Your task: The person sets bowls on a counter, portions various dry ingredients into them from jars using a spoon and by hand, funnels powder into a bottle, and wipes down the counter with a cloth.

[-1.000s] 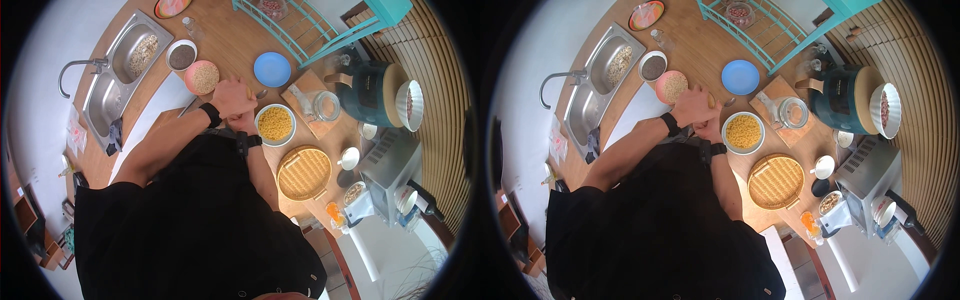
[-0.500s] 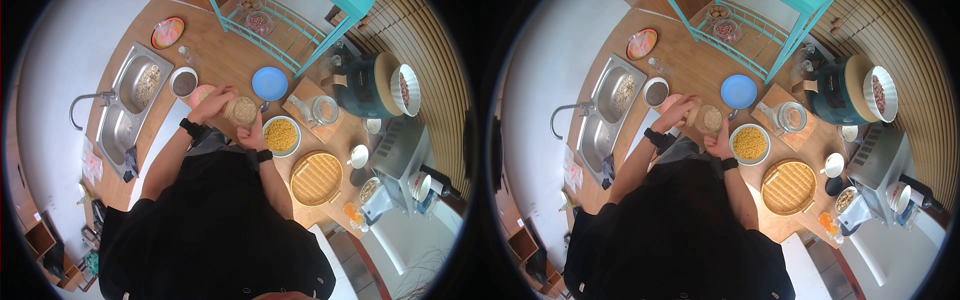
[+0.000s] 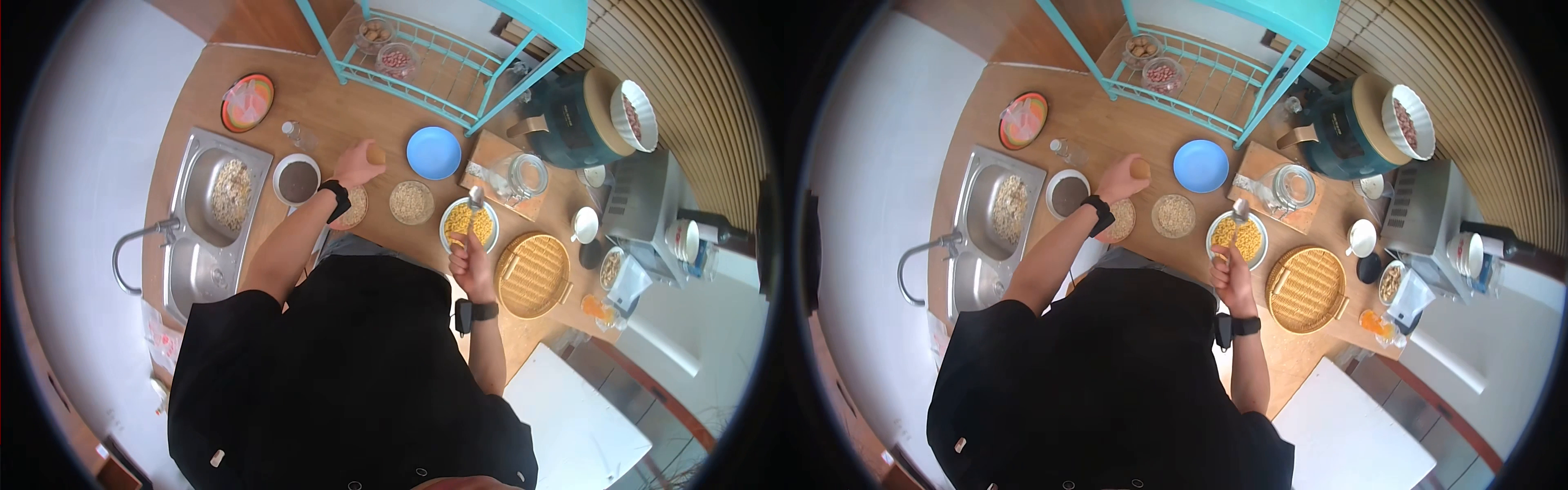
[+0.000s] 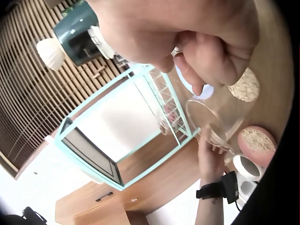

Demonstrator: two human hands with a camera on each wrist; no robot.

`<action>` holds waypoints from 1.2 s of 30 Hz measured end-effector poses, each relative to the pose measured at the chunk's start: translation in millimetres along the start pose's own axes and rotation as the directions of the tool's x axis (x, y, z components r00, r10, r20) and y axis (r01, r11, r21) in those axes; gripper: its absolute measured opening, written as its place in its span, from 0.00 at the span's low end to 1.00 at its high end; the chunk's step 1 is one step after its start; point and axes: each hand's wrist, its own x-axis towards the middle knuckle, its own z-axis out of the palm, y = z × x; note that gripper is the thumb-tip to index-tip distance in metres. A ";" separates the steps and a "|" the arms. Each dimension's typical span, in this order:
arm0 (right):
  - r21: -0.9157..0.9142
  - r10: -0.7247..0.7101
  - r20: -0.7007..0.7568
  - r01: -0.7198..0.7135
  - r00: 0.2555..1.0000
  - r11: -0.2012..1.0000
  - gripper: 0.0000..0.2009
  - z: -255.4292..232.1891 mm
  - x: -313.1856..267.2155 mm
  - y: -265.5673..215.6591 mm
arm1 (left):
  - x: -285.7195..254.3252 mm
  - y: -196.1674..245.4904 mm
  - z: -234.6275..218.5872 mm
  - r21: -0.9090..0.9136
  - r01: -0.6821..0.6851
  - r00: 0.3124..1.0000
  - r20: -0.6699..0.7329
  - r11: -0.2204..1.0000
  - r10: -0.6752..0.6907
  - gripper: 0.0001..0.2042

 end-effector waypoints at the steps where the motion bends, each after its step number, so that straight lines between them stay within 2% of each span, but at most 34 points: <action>1: 0.072 -0.056 -0.041 0.059 0.998 0.996 0.18 5.4 -13.5 2.2 | 3.0 1.4 2.8 0.167 -0.047 0.999 -0.010 0.985 0.050 0.33; 2: 0.104 -0.107 -0.073 0.115 0.992 0.988 0.18 2.3 -19.8 8.2 | 7.0 2.6 4.1 0.329 -0.092 0.995 -0.013 0.940 0.102 0.34; 3: 0.138 -0.156 -0.108 0.170 0.982 0.976 0.17 -1.6 -24.5 16.3 | 13.1 -0.3 6.7 0.324 -0.118 0.992 0.006 0.939 0.122 0.34; 5: 0.149 -0.212 -0.167 0.238 0.963 0.960 0.17 -3.3 -32.6 35.9 | 23.5 -11.9 16.0 0.364 -0.277 0.955 0.002 0.889 0.297 0.33; 7: 0.150 -0.266 -0.216 0.301 0.939 0.942 0.18 5.3 -40.2 55.4 | 28.5 -17.3 24.3 0.306 -0.290 0.953 0.010 0.907 0.302 0.32; 9: -0.226 -0.396 -0.297 0.339 0.869 0.913 0.18 27.1 -50.3 71.8 | 29.1 -25.5 27.9 0.248 -0.276 0.958 -0.005 0.928 0.286 0.31; 10: -0.325 -0.420 -0.277 0.327 0.864 0.887 0.21 30.7 -53.3 78.2 | 26.7 -29.1 28.6 0.211 -0.338 0.937 -0.014 0.917 0.349 0.29; 11: -0.323 -0.421 -0.285 0.327 0.861 0.888 0.21 34.0 -53.3 82.7 | 23.5 -33.8 29.9 0.172 -0.398 0.913 -0.022 0.901 0.407 0.27; 12: -0.597 -0.525 -0.253 0.296 0.812 0.745 0.23 36.4 -54.7 88.1 | 20.5 -39.1 31.6 0.115 -0.427 0.897 -0.075 0.897 0.436 0.25; 13: -0.815 -0.612 -0.190 0.224 0.768 0.535 0.24 39.9 -57.1 93.3 | 13.0 -39.9 27.7 0.107 -0.429 0.897 -0.063 0.897 0.437 0.25; 14: -0.918 -0.745 -0.101 0.228 0.659 0.326 0.22 48.1 -56.4 97.3 | 3.4 -37.6 19.7 0.010 -0.444 0.885 -0.150 0.896 0.440 0.24; 15: -0.917 -0.746 -0.114 0.219 0.656 0.334 0.22 57.2 -57.5 100.5 | -7.8 -35.9 10.1 -0.085 -0.460 0.871 -0.235 0.884 0.431 0.23; 16: -0.937 -0.740 -0.049 0.225 0.670 0.266 0.19 69.4 -60.5 102.2 | -23.2 -36.5 -2.5 -0.183 -0.438 0.887 -0.247 0.880 0.390 0.21; 18: -0.965 -0.688 0.042 0.208 0.725 0.160 0.10 81.7 -60.6 105.5 | -60.2 -52.4 -12.1 -0.537 -0.250 0.966 -0.196 0.806 0.170 0.15; 19: -0.965 -0.689 0.038 0.206 0.724 0.164 0.10 87.9 -56.3 109.1 | -76.5 -72.4 -13.7 -0.505 -0.192 0.979 -0.153 0.842 0.131 0.13; 20: -0.970 -0.680 0.087 0.217 0.728 0.109 0.09 95.7 -50.2 113.1 | -92.4 -96.5 -13.2 -0.469 -0.132 0.990 -0.112 0.873 0.090 0.10; 22: -0.971 -0.658 0.179 0.238 0.731 0.000 0.08 104.0 -36.3 120.8 | -122.0 -130.4 -18.7 -0.492 0.121 0.993 0.077 0.862 -0.095 0.12; 23: -0.972 -0.663 0.176 0.237 0.728 0.002 0.08 105.4 -28.8 124.2 | -126.9 -142.6 -25.6 -0.491 0.117 0.993 0.079 0.863 -0.089 0.12; 25: -0.962 -0.657 0.267 0.157 0.705 -0.223 0.09 110.8 -16.1 129.3 | -129.9 -159.0 -39.6 -0.293 0.366 0.915 0.289 0.883 -0.283 0.18; 26: -0.963 -0.662 0.265 0.158 0.701 -0.218 0.09 114.7 -11.6 129.8 | -127.9 -161.8 -44.0 -0.288 0.361 0.916 0.289 0.887 -0.279 0.18; 28: -0.938 -0.628 0.287 0.078 0.723 -0.339 0.08 122.5 -5.1 130.0 | -124.1 -165.4 -50.5 -0.117 0.425 0.826 0.456 0.898 -0.331 0.21; 29: -0.939 -0.633 0.284 0.077 0.720 -0.334 0.08 123.1 -0.7 131.1 | -122.2 -165.0 -49.1 -0.113 0.420 0.827 0.457 0.901 -0.328 0.21; 31: -0.930 -0.618 0.317 0.107 0.719 -0.352 0.08 122.5 8.3 134.5 | -117.5 -160.8 -40.9 -0.292 0.487 0.789 0.552 0.823 -0.270 0.19; 35: -0.929 -0.627 0.316 0.098 0.712 -0.356 0.08 130.5 20.6 143.0 | -104.8 -166.2 -19.8 -0.364 0.520 0.769 0.594 0.773 -0.237 0.16; 36: -0.930 -0.631 0.322 0.111 0.706 -0.351 0.08 130.6 23.1 145.8 | -102.0 -170.1 -16.5 -0.440 0.574 0.755 0.611 0.691 -0.238 0.15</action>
